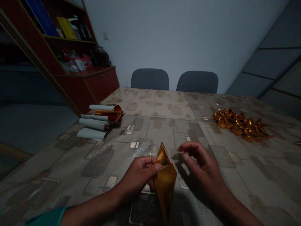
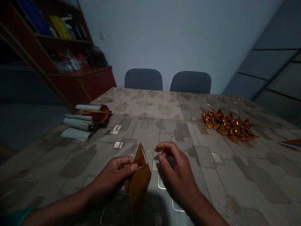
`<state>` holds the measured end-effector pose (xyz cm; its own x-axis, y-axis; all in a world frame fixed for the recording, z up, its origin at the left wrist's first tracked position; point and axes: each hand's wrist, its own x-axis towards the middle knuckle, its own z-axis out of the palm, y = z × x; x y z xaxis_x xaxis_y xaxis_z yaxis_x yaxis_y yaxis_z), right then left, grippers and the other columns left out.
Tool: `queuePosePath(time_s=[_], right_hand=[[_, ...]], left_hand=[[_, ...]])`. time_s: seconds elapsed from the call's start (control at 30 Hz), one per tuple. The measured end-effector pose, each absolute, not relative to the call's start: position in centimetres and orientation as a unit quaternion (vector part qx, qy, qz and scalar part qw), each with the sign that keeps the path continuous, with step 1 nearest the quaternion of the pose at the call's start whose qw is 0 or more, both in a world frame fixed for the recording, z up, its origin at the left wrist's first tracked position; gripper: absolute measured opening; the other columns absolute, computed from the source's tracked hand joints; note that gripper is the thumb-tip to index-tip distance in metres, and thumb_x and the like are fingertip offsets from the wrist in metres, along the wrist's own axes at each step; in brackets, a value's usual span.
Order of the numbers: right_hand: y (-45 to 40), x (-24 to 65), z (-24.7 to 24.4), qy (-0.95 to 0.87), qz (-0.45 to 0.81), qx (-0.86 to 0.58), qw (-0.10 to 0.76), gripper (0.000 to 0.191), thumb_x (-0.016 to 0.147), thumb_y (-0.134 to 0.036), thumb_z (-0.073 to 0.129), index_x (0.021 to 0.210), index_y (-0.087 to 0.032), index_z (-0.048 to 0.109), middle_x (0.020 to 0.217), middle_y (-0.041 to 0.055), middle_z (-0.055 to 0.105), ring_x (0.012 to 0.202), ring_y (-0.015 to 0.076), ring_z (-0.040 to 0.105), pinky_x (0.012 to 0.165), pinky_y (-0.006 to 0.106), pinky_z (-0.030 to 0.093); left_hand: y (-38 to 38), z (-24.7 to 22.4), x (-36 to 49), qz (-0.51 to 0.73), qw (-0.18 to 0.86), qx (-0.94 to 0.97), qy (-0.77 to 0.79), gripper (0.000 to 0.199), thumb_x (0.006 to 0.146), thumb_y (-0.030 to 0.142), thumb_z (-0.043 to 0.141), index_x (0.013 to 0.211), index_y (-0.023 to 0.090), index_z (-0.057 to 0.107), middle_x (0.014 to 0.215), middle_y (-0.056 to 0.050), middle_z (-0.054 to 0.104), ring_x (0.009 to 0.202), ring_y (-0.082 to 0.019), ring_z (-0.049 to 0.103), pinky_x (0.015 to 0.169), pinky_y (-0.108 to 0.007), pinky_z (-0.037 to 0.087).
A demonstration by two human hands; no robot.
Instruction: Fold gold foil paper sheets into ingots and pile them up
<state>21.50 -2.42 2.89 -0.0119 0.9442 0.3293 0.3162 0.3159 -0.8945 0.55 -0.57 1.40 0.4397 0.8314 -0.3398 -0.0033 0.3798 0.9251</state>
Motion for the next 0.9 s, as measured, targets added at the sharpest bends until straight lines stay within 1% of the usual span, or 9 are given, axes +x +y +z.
queuePosePath(time_s=[0.1, 0.13, 0.2, 0.3, 0.4, 0.53, 0.67, 0.8, 0.9], right_hand=[[-2.5, 22.4, 3.6, -0.770, 0.161, -0.403, 0.468, 0.021, 0.089, -0.011, 0.056, 0.101, -0.027, 0.062, 0.100, 0.0055, 0.064, 0.093, 0.0218, 0.062, 0.077, 0.035, 0.049], [-2.6, 22.5, 3.7, -0.802, 0.133, -0.371, 0.449, 0.025, 0.088, -0.009, 0.055, 0.102, -0.028, 0.063, 0.102, 0.0058, 0.064, 0.091, 0.0214, 0.062, 0.075, 0.034, 0.050], [-2.7, 22.4, 3.8, -0.846, 0.106, -0.333, 0.403, 0.027, 0.090, -0.011, 0.057, 0.107, -0.030, 0.065, 0.106, 0.0058, 0.066, 0.088, 0.0209, 0.062, 0.072, 0.034, 0.049], [-2.9, 21.8, 3.6, -0.876, 0.092, -0.326, 0.343, 0.022, 0.093, -0.023, 0.063, 0.112, -0.033, 0.067, 0.106, 0.0037, 0.071, 0.087, 0.0215, 0.063, 0.075, 0.036, 0.046], [-3.0, 21.6, 3.5, -0.894, 0.078, -0.312, 0.313, 0.018, 0.096, -0.024, 0.061, 0.111, -0.031, 0.069, 0.105, 0.0037, 0.073, 0.087, 0.0213, 0.062, 0.076, 0.037, 0.042], [-2.9, 21.8, 3.5, -0.905, 0.077, -0.292, 0.301, 0.020, 0.099, -0.024, 0.055, 0.115, -0.029, 0.067, 0.101, 0.0042, 0.074, 0.086, 0.0216, 0.060, 0.078, 0.038, 0.040], [-2.8, 21.8, 3.2, -0.906, 0.076, -0.296, 0.293, 0.020, 0.101, -0.026, 0.053, 0.115, -0.029, 0.067, 0.097, 0.0031, 0.075, 0.084, 0.0220, 0.058, 0.079, 0.040, 0.039], [-2.7, 21.7, 3.0, -0.911, 0.058, -0.294, 0.283, 0.021, 0.103, -0.028, 0.049, 0.113, -0.029, 0.067, 0.095, 0.0037, 0.075, 0.082, 0.0219, 0.057, 0.076, 0.040, 0.037], [-2.6, 21.5, 3.2, -0.912, 0.049, -0.291, 0.285, 0.020, 0.103, -0.026, 0.049, 0.111, -0.027, 0.067, 0.095, 0.0037, 0.074, 0.081, 0.0216, 0.056, 0.074, 0.039, 0.037]], left_hand=[[0.1, 1.7, 0.2, 0.329, 0.699, 0.456, 0.441, 0.036, 0.075, 0.049, 0.072, 0.073, 0.014, 0.061, 0.058, 0.002, 0.059, 0.046, -0.009, 0.053, 0.045, -0.020, 0.040], [0.2, 1.8, 0.2, 0.336, 0.701, 0.451, 0.438, 0.036, 0.076, 0.048, 0.073, 0.072, 0.014, 0.061, 0.058, 0.002, 0.059, 0.046, -0.009, 0.053, 0.045, -0.019, 0.040], [0.2, 2.1, 0.1, 0.344, 0.709, 0.439, 0.432, 0.036, 0.076, 0.048, 0.074, 0.070, 0.014, 0.060, 0.056, 0.002, 0.059, 0.045, -0.008, 0.051, 0.044, -0.018, 0.039], [0.1, 2.4, 0.2, 0.339, 0.717, 0.433, 0.429, 0.039, 0.073, 0.050, 0.077, 0.070, 0.014, 0.061, 0.056, 0.002, 0.059, 0.044, -0.008, 0.050, 0.043, -0.018, 0.037], [-0.1, 2.4, 0.3, 0.327, 0.712, 0.446, 0.431, 0.041, 0.071, 0.052, 0.077, 0.072, 0.014, 0.064, 0.057, 0.002, 0.059, 0.044, -0.008, 0.050, 0.044, -0.019, 0.038], [-0.3, 2.5, 0.5, 0.322, 0.692, 0.465, 0.448, 0.039, 0.072, 0.051, 0.074, 0.075, 0.013, 0.067, 0.058, 0.001, 0.059, 0.044, -0.008, 0.050, 0.045, -0.020, 0.039], [-0.4, 2.7, 0.5, 0.336, 0.677, 0.477, 0.449, 0.035, 0.074, 0.047, 0.073, 0.075, 0.013, 0.069, 0.059, 0.001, 0.060, 0.046, -0.009, 0.051, 0.045, -0.020, 0.040], [-0.5, 2.6, 0.4, 0.357, 0.655, 0.495, 0.445, 0.032, 0.074, 0.045, 0.073, 0.073, 0.013, 0.068, 0.060, 0.000, 0.060, 0.048, -0.009, 0.051, 0.045, -0.020, 0.040], [-0.4, 2.6, 0.4, 0.362, 0.655, 0.490, 0.447, 0.032, 0.074, 0.045, 0.073, 0.072, 0.013, 0.066, 0.059, 0.001, 0.060, 0.048, -0.009, 0.051, 0.045, -0.019, 0.040]])
